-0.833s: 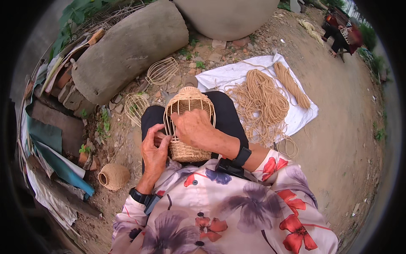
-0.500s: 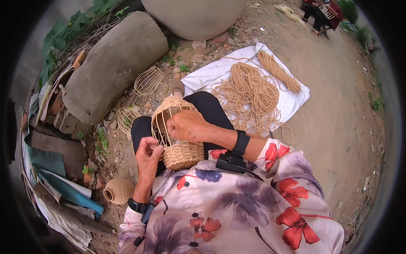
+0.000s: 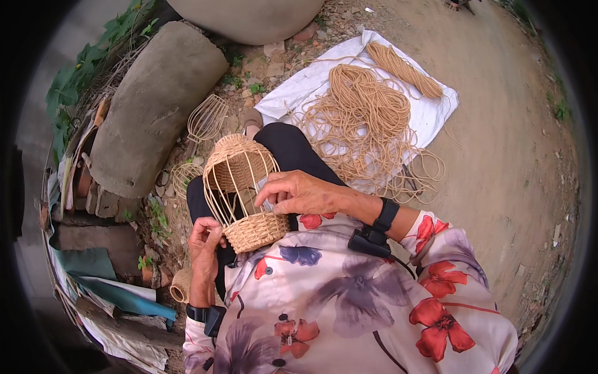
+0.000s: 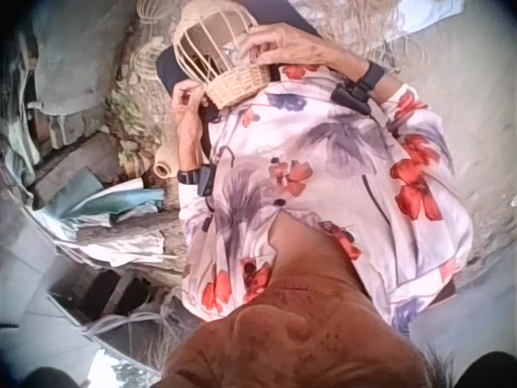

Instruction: Weaving a small basket or trap using natural fibers and a skeletal frame.

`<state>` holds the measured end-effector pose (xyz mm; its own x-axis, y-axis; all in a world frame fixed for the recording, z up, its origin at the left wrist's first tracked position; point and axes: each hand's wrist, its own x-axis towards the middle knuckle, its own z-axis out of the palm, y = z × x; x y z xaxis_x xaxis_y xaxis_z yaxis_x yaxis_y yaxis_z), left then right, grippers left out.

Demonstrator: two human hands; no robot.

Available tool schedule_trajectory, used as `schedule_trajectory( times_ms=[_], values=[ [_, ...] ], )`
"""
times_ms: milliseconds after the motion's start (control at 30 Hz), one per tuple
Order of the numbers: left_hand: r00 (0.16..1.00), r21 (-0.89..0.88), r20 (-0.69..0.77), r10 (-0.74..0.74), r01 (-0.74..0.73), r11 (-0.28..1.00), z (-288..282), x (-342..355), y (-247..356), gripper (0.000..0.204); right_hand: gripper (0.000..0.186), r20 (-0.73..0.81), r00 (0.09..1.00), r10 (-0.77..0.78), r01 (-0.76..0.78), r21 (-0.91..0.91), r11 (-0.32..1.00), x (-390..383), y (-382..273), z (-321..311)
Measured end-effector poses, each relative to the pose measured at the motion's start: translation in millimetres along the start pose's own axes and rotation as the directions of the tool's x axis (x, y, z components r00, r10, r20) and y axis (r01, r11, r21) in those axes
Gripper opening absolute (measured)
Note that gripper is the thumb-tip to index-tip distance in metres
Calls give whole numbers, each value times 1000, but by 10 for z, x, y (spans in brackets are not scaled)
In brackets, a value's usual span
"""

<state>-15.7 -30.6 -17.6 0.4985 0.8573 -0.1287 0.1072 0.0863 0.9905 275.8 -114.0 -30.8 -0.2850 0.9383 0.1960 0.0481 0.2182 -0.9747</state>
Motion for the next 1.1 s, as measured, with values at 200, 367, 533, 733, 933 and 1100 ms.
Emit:
schedule_trajectory(
  times_ms=[200,367,533,733,933,1100],
  values=[
    [1000,-22,-11,-20,20,1000,8,3,-9,14,34,43,984,174,-178,117,977,-85,215,-39],
    [999,-2,-12,-38,38,999,26,7,24,14,24,30,998,-62,63,-18,998,30,268,-58],
    [999,56,-37,-16,18,998,32,8,39,13,20,48,998,-43,46,-56,997,70,298,-24],
    [998,-22,20,-59,59,998,59,4,36,12,18,-24,972,232,-233,3,973,-49,46,-44],
    [1000,-21,12,-9,9,1000,87,4,-18,9,19,-233,972,42,-63,-84,994,74,-362,36],
    [999,-23,38,-9,10,1000,85,25,-8,10,41,71,991,113,-39,-656,754,258,-249,121]
  ],
)
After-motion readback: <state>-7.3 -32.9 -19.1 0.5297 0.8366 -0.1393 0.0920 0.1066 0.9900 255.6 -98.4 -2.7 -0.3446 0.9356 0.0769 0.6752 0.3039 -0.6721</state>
